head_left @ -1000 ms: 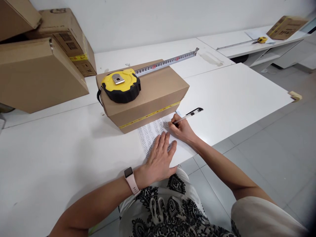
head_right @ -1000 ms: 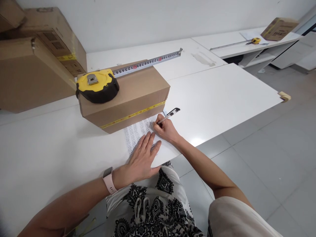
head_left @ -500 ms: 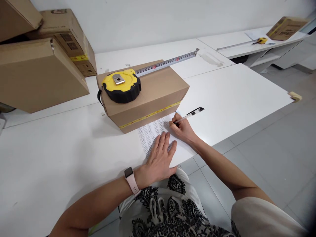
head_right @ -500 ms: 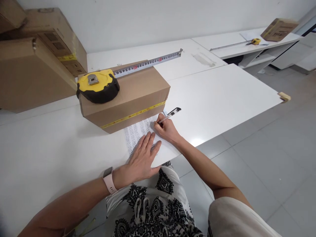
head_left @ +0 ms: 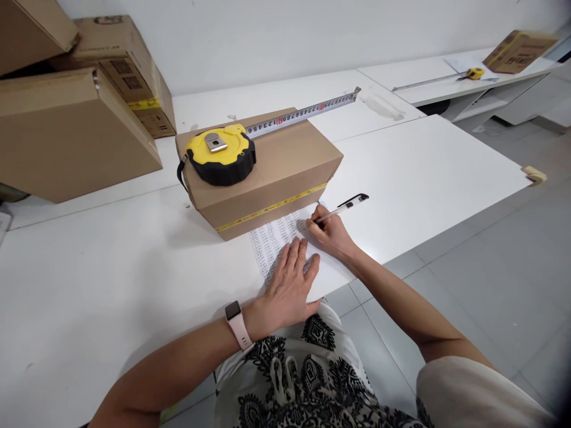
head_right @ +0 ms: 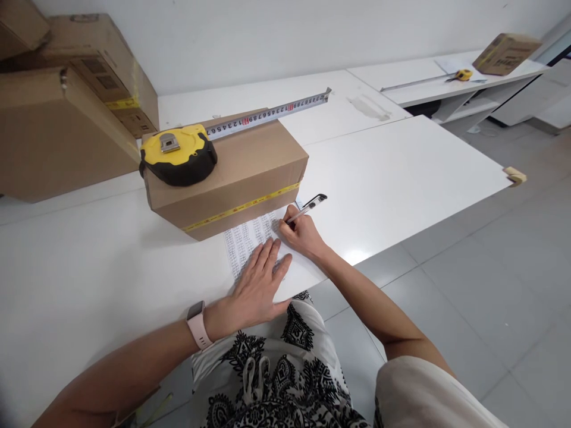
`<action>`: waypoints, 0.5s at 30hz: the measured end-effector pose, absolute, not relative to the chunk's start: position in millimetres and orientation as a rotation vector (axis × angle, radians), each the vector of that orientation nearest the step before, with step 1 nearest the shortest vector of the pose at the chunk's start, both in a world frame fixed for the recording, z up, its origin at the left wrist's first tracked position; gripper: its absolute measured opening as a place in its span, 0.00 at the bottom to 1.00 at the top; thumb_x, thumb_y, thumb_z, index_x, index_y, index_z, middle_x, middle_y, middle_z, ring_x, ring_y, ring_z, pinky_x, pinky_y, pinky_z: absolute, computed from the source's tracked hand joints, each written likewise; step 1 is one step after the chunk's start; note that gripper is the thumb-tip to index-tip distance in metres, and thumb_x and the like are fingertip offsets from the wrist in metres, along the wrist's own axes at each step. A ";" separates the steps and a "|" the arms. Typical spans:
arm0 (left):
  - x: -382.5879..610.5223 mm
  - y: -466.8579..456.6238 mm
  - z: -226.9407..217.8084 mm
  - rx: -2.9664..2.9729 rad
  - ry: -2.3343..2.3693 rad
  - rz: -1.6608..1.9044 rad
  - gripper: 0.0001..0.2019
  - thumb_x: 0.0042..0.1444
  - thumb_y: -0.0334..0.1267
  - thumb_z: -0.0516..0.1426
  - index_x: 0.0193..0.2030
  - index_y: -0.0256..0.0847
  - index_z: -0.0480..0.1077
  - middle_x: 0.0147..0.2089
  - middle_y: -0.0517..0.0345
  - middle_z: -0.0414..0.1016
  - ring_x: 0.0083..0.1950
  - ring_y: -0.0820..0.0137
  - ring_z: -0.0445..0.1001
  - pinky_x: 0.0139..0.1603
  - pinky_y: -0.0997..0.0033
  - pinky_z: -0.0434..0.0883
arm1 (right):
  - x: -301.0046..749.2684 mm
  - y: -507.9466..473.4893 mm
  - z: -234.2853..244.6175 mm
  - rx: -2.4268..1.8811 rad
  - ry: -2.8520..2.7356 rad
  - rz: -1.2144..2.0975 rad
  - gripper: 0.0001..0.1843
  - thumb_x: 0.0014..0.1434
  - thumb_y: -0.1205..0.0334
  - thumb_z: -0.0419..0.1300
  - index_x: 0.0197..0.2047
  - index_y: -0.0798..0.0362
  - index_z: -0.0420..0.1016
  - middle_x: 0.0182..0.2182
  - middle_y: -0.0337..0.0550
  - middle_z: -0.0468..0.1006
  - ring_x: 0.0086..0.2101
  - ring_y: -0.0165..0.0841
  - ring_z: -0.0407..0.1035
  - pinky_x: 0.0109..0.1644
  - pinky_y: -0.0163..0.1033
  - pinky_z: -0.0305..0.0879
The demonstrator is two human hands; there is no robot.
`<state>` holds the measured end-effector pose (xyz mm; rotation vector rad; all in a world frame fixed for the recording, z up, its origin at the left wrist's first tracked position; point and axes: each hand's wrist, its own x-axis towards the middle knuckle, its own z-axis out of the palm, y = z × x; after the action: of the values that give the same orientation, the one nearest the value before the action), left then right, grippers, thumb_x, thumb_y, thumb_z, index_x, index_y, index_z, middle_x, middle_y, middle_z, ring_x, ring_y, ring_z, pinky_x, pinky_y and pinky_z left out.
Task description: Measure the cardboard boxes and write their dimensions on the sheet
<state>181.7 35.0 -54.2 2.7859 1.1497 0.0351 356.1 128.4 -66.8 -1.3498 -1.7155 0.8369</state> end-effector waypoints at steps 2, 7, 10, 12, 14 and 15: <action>182.0 35.0 -54.8 2.786 1.155 0.034 0.45 0.60 0.60 0.57 0.74 0.28 0.52 0.78 0.26 0.45 0.78 0.38 0.41 0.76 0.42 0.43 | 356.4 128.3 -66.7 -1.350 -1.714 0.845 0.10 0.57 0.59 0.58 0.28 0.48 0.58 0.18 0.31 0.59 0.22 0.28 0.54 0.27 0.36 0.49; 182.3 34.9 -53.8 2.788 1.151 0.022 0.44 0.61 0.59 0.56 0.74 0.28 0.52 0.78 0.25 0.45 0.78 0.37 0.41 0.75 0.42 0.43 | 356.5 128.8 -67.4 -1.347 -1.701 0.854 0.10 0.57 0.59 0.58 0.29 0.48 0.59 0.18 0.31 0.60 0.22 0.27 0.54 0.27 0.36 0.50; 182.0 34.9 -53.0 2.785 1.150 0.022 0.45 0.60 0.59 0.57 0.74 0.28 0.53 0.77 0.25 0.45 0.78 0.37 0.41 0.76 0.42 0.43 | 356.3 129.2 -67.6 -1.343 -1.699 0.848 0.10 0.57 0.59 0.58 0.28 0.48 0.59 0.19 0.31 0.60 0.22 0.27 0.53 0.27 0.37 0.49; 181.9 34.8 -53.1 2.790 1.150 0.030 0.45 0.60 0.59 0.57 0.74 0.28 0.53 0.78 0.26 0.45 0.78 0.38 0.41 0.76 0.42 0.43 | 356.3 129.3 -67.6 -1.346 -1.692 0.844 0.10 0.57 0.59 0.58 0.28 0.48 0.59 0.19 0.31 0.60 0.22 0.27 0.53 0.27 0.37 0.50; 181.8 34.7 -53.8 2.798 1.153 0.038 0.44 0.60 0.59 0.56 0.74 0.28 0.53 0.78 0.27 0.46 0.78 0.38 0.42 0.75 0.42 0.43 | 356.4 129.3 -67.6 -1.345 -1.688 0.841 0.10 0.57 0.59 0.58 0.29 0.48 0.59 0.19 0.31 0.59 0.22 0.27 0.53 0.27 0.37 0.50; 181.8 34.6 -54.3 2.801 1.157 0.040 0.44 0.61 0.59 0.56 0.74 0.29 0.53 0.78 0.28 0.46 0.79 0.39 0.42 0.75 0.42 0.44 | 356.5 129.4 -67.7 -1.343 -1.689 0.840 0.10 0.57 0.59 0.58 0.29 0.48 0.60 0.19 0.31 0.59 0.23 0.27 0.53 0.28 0.37 0.50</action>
<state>181.8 34.6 -54.3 2.8013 1.1569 0.0399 356.5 129.4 -67.7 -1.3433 -1.6890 0.8404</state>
